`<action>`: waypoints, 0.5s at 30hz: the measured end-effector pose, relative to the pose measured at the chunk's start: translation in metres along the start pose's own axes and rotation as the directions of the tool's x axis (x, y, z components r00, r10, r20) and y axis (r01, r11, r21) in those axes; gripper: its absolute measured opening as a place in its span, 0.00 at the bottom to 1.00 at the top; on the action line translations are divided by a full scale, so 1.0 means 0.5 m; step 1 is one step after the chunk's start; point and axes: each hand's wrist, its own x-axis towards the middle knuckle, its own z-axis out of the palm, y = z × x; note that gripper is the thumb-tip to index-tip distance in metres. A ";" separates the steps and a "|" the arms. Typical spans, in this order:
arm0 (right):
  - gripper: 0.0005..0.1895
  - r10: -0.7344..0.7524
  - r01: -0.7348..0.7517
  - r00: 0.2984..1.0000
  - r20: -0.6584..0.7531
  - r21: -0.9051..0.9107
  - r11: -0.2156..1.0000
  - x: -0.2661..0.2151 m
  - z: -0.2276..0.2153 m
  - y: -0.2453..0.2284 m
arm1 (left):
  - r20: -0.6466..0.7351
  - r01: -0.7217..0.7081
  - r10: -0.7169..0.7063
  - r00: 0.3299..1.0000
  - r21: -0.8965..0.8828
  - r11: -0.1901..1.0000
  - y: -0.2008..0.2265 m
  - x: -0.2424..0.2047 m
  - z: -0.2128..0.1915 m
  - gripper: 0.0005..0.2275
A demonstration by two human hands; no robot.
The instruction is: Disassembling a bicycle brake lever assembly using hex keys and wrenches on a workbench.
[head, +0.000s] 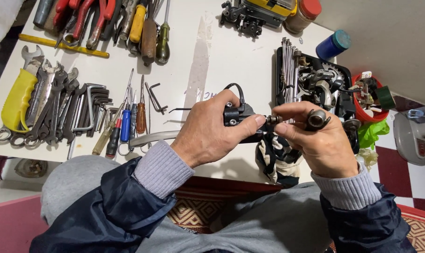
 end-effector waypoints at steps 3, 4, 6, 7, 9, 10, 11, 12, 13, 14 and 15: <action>0.12 0.002 -0.009 0.993 0.116 0.068 0.998 0.001 0.003 -0.009 | -0.027 -0.005 0.005 1.000 0.016 1.000 0.001 0.002 0.001 0.22; 0.12 0.002 -0.010 0.993 0.116 0.068 0.998 0.002 0.008 -0.006 | -0.027 -0.004 0.005 1.000 0.015 1.000 0.001 0.001 0.002 0.22; 0.09 0.070 -0.070 0.997 0.029 0.028 0.997 0.005 0.017 0.003 | -0.022 -0.022 0.022 1.000 0.018 1.000 -0.002 0.000 0.003 0.23; 0.09 0.070 -0.071 0.997 0.029 0.028 0.997 0.005 0.015 0.003 | -0.022 -0.021 0.021 1.000 0.018 1.000 -0.001 0.000 0.002 0.23; 0.08 -0.018 0.017 0.999 0.050 0.029 0.999 0.004 0.012 0.003 | -0.017 -0.010 0.011 1.000 0.041 0.999 0.001 -0.001 0.000 0.23; 0.08 -0.018 0.016 0.999 0.049 0.029 0.999 0.005 0.010 0.004 | -0.016 -0.011 0.011 1.000 0.041 0.999 0.002 -0.001 -0.001 0.23; 0.09 -0.016 0.015 0.999 0.043 0.028 0.999 0.006 0.009 0.004 | -0.020 -0.005 0.006 1.000 0.038 0.999 0.002 -0.001 -0.002 0.23; 0.11 -0.015 0.014 0.999 0.037 0.028 1.000 0.007 0.007 0.004 | -0.025 0.000 0.001 1.000 0.035 0.999 0.003 -0.001 -0.002 0.23; 0.11 -0.015 0.014 0.999 0.036 0.027 1.000 0.007 0.008 0.000 | -0.025 0.000 0.001 1.000 0.035 0.999 0.004 0.000 -0.002 0.23; 0.16 0.019 -0.020 1.000 0.020 0.049 0.999 0.008 0.009 -0.003 | -0.025 0.014 -0.013 1.000 0.019 1.000 0.005 0.001 -0.003 0.23; 0.22 0.052 -0.053 0.999 0.004 0.071 0.996 0.009 0.011 -0.006 | -0.025 0.028 -0.028 0.999 0.003 1.000 0.006 0.003 -0.004 0.23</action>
